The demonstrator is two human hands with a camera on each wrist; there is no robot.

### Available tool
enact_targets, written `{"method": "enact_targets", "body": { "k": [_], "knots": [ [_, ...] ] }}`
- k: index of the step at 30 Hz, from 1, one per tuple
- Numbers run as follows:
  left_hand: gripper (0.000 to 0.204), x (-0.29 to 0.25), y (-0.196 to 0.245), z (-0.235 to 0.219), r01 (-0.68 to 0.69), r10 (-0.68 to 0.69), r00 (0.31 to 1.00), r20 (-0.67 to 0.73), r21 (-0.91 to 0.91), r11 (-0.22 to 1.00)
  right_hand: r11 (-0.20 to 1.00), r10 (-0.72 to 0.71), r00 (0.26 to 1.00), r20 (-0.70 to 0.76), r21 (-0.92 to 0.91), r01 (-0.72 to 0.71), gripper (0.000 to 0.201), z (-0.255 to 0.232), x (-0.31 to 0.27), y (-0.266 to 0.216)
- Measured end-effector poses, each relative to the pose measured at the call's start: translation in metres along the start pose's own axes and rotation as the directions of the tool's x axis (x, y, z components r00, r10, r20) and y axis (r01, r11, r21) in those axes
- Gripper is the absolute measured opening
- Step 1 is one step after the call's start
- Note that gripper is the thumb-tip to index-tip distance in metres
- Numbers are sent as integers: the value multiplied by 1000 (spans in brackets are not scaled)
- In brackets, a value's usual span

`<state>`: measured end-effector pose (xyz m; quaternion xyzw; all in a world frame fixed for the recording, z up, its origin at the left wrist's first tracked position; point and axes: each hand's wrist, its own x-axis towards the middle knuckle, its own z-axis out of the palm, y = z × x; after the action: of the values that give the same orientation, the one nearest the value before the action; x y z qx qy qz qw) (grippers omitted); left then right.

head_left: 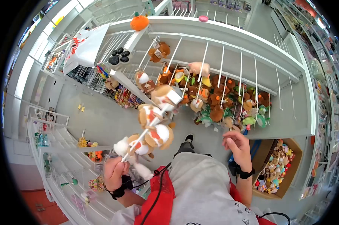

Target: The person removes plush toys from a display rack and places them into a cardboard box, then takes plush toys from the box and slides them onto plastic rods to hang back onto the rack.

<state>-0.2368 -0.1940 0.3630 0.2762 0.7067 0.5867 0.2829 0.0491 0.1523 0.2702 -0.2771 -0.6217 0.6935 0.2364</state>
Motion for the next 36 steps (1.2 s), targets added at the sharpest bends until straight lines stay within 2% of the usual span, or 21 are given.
{"method": "enact_targets", "body": {
  "k": [2,4,6,7,8,10,12,14,16,20,22,23,24,25,26,28,30,32,33,34,36],
  "knots": [
    [41,-4,9,11,-73,57,986,159,96,993,999,-26,1000,4,23,26,31,-4,-11,-3],
    [46,0,15,32,-125,93,977,191,159,979,997,-50,999,4,51,49,41,-9,-26,-8],
    [43,6,17,52,-139,69,911,408,144,980,975,-144,989,-26,169,147,52,-15,-41,-12],
    [41,10,16,65,-173,86,872,482,140,975,969,-158,987,-35,188,162,66,-21,-49,-10],
    [39,15,14,79,-209,101,830,549,137,968,966,-163,986,-33,198,167,66,-25,-60,-11],
    [36,29,11,107,-242,60,677,734,146,959,963,-181,955,-237,154,220,65,-33,-86,-16],
    [35,40,5,147,-336,134,569,812,80,939,982,-190,960,-207,-22,190,47,-70,-119,-6],
    [36,48,0,183,-269,91,450,889,38,962,990,-64,920,-387,-142,9,25,-84,-151,-15],
    [40,57,-6,224,-272,121,307,944,-35,962,994,-42,896,-441,-111,-8,11,-111,-188,-7],
    [34,57,0,316,-386,278,172,945,-195,902,972,17,797,-604,-178,-155,13,-151,-257,5],
    [33,56,17,360,-445,205,145,968,-122,887,962,35,735,-677,-175,-208,14,-171,-286,19],
    [33,53,27,382,-501,138,124,983,-58,864,939,-115,695,-710,-307,-158,15,-180,-303,29],
    [31,48,31,407,-465,126,128,984,-52,884,890,-257,628,-734,-434,-143,16,-186,-328,42],
    [27,42,39,431,-517,148,168,975,-41,855,888,-280,538,-795,-428,-171,17,-184,-337,36],
    [23,33,47,455,-561,179,184,967,-46,826,961,-91,444,-891,-196,-197,14,-177,-354,26],
    [20,22,38,511,-665,294,105,950,-153,731,991,-7,301,-953,-47,-126,16,-172,-374,11],
    [24,22,38,562,-625,351,-35,936,-295,723,997,52,155,-987,44,-58,19,-172,-385,21],
    [26,13,30,616,-546,332,-178,926,-374,750,993,115,-22,-993,115,-8,19,-170,-399,13],
    [24,7,44,636,-545,300,-240,923,-384,745,990,134,-77,-988,131,48,19,-172,-402,15],
    [22,4,38,660,-554,295,-283,913,-407,726,985,145,-118,-982,132,109,19,-176,-407,17],
    [19,8,44,694,-571,262,-333,906,-415,708,990,130,-242,-962,110,92,19,-173,-402,13]
  ]
}}
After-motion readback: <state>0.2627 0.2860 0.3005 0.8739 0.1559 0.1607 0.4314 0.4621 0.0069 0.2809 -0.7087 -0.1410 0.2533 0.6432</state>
